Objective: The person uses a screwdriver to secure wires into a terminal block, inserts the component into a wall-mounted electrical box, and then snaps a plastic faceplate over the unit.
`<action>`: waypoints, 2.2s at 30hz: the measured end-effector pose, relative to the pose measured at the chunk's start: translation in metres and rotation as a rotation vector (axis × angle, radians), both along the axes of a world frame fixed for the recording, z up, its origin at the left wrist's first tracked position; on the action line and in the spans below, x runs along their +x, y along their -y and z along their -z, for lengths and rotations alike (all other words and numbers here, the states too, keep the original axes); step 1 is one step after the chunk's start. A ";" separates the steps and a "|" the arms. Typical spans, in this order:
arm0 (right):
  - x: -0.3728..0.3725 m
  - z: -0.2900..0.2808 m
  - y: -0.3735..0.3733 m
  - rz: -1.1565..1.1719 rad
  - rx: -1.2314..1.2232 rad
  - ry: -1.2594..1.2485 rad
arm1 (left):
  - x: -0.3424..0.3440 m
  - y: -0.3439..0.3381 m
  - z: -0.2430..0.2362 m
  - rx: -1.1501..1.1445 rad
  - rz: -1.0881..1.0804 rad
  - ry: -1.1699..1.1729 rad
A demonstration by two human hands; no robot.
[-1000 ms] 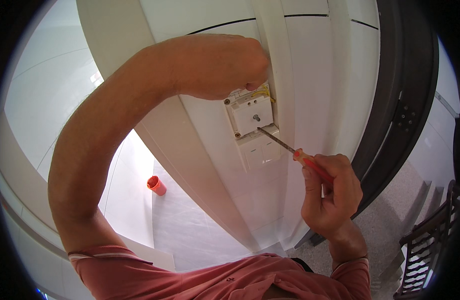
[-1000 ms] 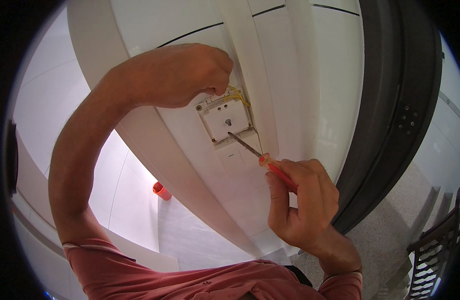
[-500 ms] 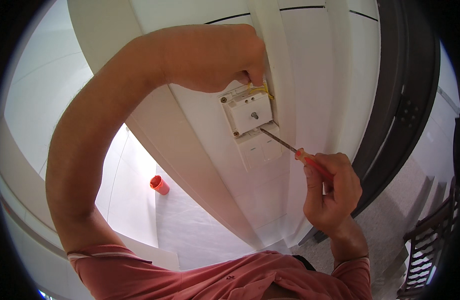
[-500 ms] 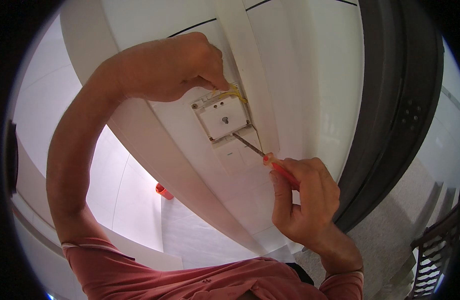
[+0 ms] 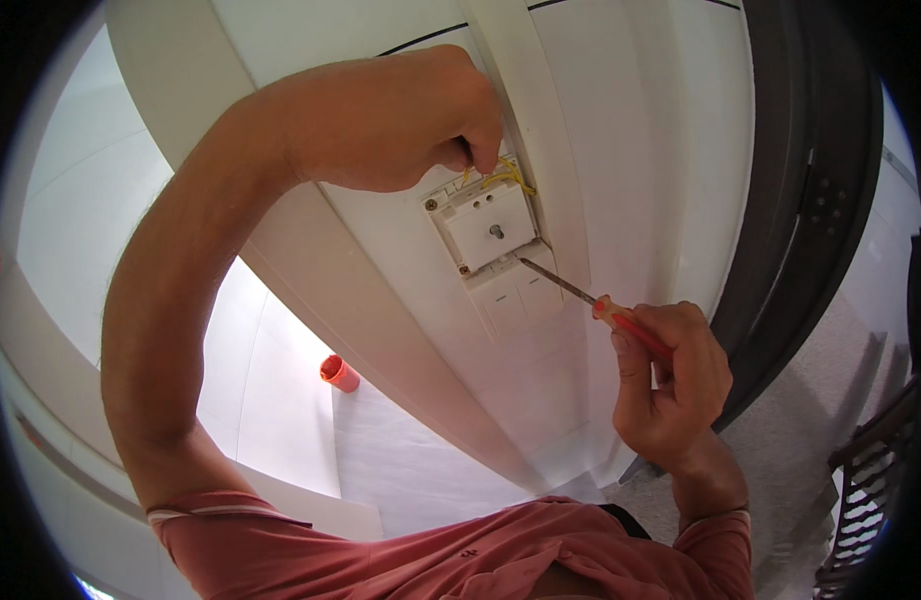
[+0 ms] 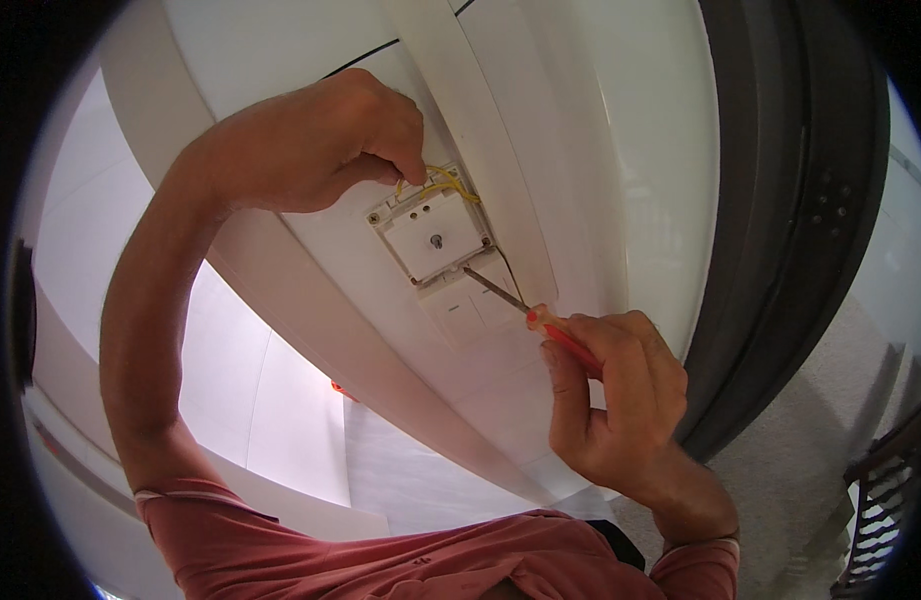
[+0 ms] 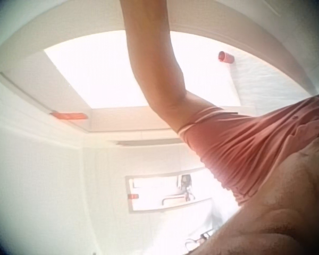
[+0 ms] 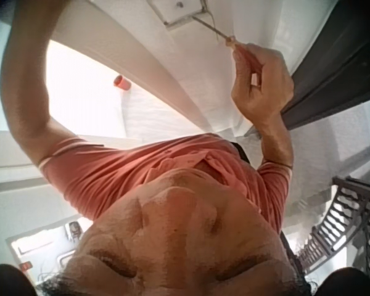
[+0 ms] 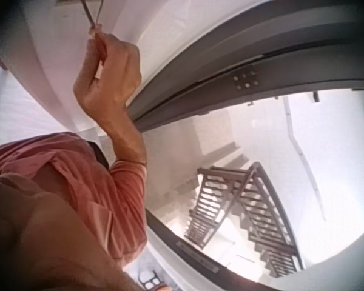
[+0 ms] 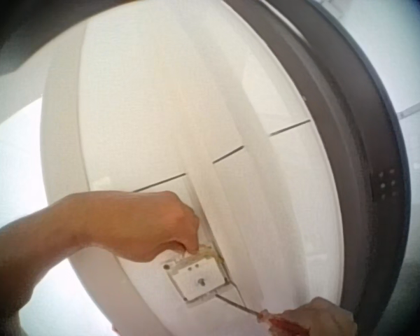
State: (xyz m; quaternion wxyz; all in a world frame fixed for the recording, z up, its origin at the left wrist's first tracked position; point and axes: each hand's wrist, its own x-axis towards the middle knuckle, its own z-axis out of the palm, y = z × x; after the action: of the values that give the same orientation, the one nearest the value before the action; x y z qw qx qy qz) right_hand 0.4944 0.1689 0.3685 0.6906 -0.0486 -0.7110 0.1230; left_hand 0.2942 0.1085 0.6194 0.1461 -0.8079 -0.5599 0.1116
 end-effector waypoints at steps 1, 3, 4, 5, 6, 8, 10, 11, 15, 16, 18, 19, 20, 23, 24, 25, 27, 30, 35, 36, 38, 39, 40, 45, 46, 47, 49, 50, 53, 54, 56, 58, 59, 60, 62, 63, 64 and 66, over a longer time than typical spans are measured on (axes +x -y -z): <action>0.000 -0.001 0.000 -0.004 0.000 -0.005 | -0.001 0.000 0.000 -0.005 0.021 0.009; 0.002 -0.001 0.001 -0.019 -0.017 0.012 | -0.002 0.000 -0.001 -0.011 0.039 0.012; 0.002 -0.001 0.001 -0.023 -0.018 0.010 | -0.001 0.002 0.000 -0.005 0.040 -0.005; 0.001 0.000 0.000 -0.026 -0.018 0.007 | -0.001 0.003 0.000 0.001 0.040 -0.022; 0.001 0.001 0.000 -0.030 -0.018 0.004 | -0.001 0.003 0.001 0.001 0.036 -0.025; 0.001 0.002 -0.003 -0.033 -0.014 -0.003 | -0.001 0.001 0.001 0.010 0.026 -0.016; 0.000 0.003 -0.004 -0.038 -0.009 -0.008 | -0.001 0.001 0.001 -0.006 0.013 -0.018; -0.001 0.004 -0.005 -0.040 -0.006 -0.008 | 0.000 0.002 0.001 -0.019 0.003 -0.018; 0.003 0.002 -0.005 -0.050 -0.009 0.007 | 0.003 0.002 0.002 -0.053 -0.031 -0.036; 0.003 0.003 -0.005 -0.053 -0.011 0.007 | 0.002 0.002 0.003 -0.035 -0.017 -0.081; 0.003 0.005 -0.006 -0.063 -0.018 0.001 | 0.002 0.001 0.003 -0.019 -0.005 -0.126; 0.002 0.005 -0.006 -0.066 -0.020 0.001 | 0.003 0.000 0.001 -0.024 -0.008 -0.142; 0.002 0.005 -0.006 -0.070 -0.020 0.000 | 0.004 0.000 0.000 -0.030 -0.012 -0.159; 0.003 0.005 -0.007 -0.081 -0.019 -0.003 | 0.012 0.003 0.001 -0.042 -0.054 -0.204; 0.003 0.005 -0.007 -0.083 -0.018 -0.003 | 0.011 0.003 0.001 -0.043 -0.058 -0.207; 0.003 0.005 -0.007 -0.085 -0.018 -0.003 | 0.008 0.003 0.002 -0.025 -0.048 -0.147; 0.004 0.006 -0.005 -0.088 -0.037 0.016 | 0.006 0.005 0.001 -0.007 -0.041 -0.088; 0.006 0.004 -0.006 -0.091 -0.036 0.017 | 0.007 0.006 -0.001 0.000 -0.009 -0.027; 0.007 0.009 -0.010 -0.108 -0.030 -0.001 | 0.008 0.000 -0.005 -0.048 -0.021 0.001; 0.008 0.009 -0.010 -0.102 -0.030 0.001 | 0.007 0.001 -0.005 -0.050 -0.021 0.001; 0.008 0.010 -0.011 -0.107 -0.029 0.000 | 0.007 0.001 -0.005 -0.047 -0.057 -0.011; 0.008 0.010 -0.012 -0.112 -0.026 0.001 | 0.008 0.000 -0.005 -0.049 -0.057 -0.011; 0.008 0.011 -0.012 -0.112 -0.026 0.000 | 0.009 0.000 -0.006 -0.059 -0.068 -0.025; 0.009 0.013 -0.014 -0.110 -0.037 0.022 | 0.012 0.001 -0.001 -0.016 -0.059 -0.038; 0.009 0.013 -0.014 -0.114 -0.038 0.021 | 0.012 0.003 -0.001 -0.007 -0.067 -0.016; 0.010 0.013 -0.014 -0.119 -0.036 0.026 | 0.013 0.005 -0.001 0.001 -0.075 0.007; 0.009 0.014 -0.014 -0.124 -0.036 0.034 | 0.011 0.004 -0.003 -0.005 -0.064 0.019; 0.007 0.015 -0.014 -0.124 -0.035 0.030 | 0.009 0.003 -0.003 -0.010 -0.051 0.032; 0.007 0.016 -0.015 -0.122 -0.041 0.030 | 0.010 0.001 -0.004 -0.027 -0.066 0.033; 0.008 0.017 -0.014 -0.120 -0.045 0.033 | 0.011 0.001 -0.004 -0.030 -0.065 0.033; 0.007 0.019 -0.015 -0.116 -0.054 0.030 | 0.011 0.000 -0.005 -0.043 -0.052 0.005; 0.007 0.019 -0.016 -0.111 -0.060 0.027 | 0.010 -0.002 -0.004 -0.039 -0.032 -0.007; 0.008 0.018 -0.015 -0.110 -0.057 0.021 | 0.010 -0.002 -0.003 -0.032 -0.011 -0.018; 0.009 0.017 -0.015 -0.110 -0.054 0.015 | 0.010 -0.002 -0.002 -0.033 -0.011 -0.018; 0.010 0.019 -0.015 -0.105 -0.059 0.019 | 0.010 -0.001 0.000 -0.013 -0.040 -0.004; 0.010 0.019 -0.014 -0.099 -0.064 0.023 | 0.010 0.000 0.000 -0.013 -0.040 -0.005; 0.009 0.019 -0.015 -0.098 -0.065 0.024 | 0.010 0.001 -0.001 -0.002 -0.033 -0.021; 0.008 0.018 -0.015 -0.121 -0.066 0.009 | 0.009 0.000 -0.001 0.009 -0.025 -0.038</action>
State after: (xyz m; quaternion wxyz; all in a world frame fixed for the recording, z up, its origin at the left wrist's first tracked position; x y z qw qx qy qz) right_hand 0.5027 0.1837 0.3507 0.6770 -0.0288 -0.7112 0.1875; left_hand 0.3032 0.1086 0.6202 0.1589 -0.7979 -0.5677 0.1261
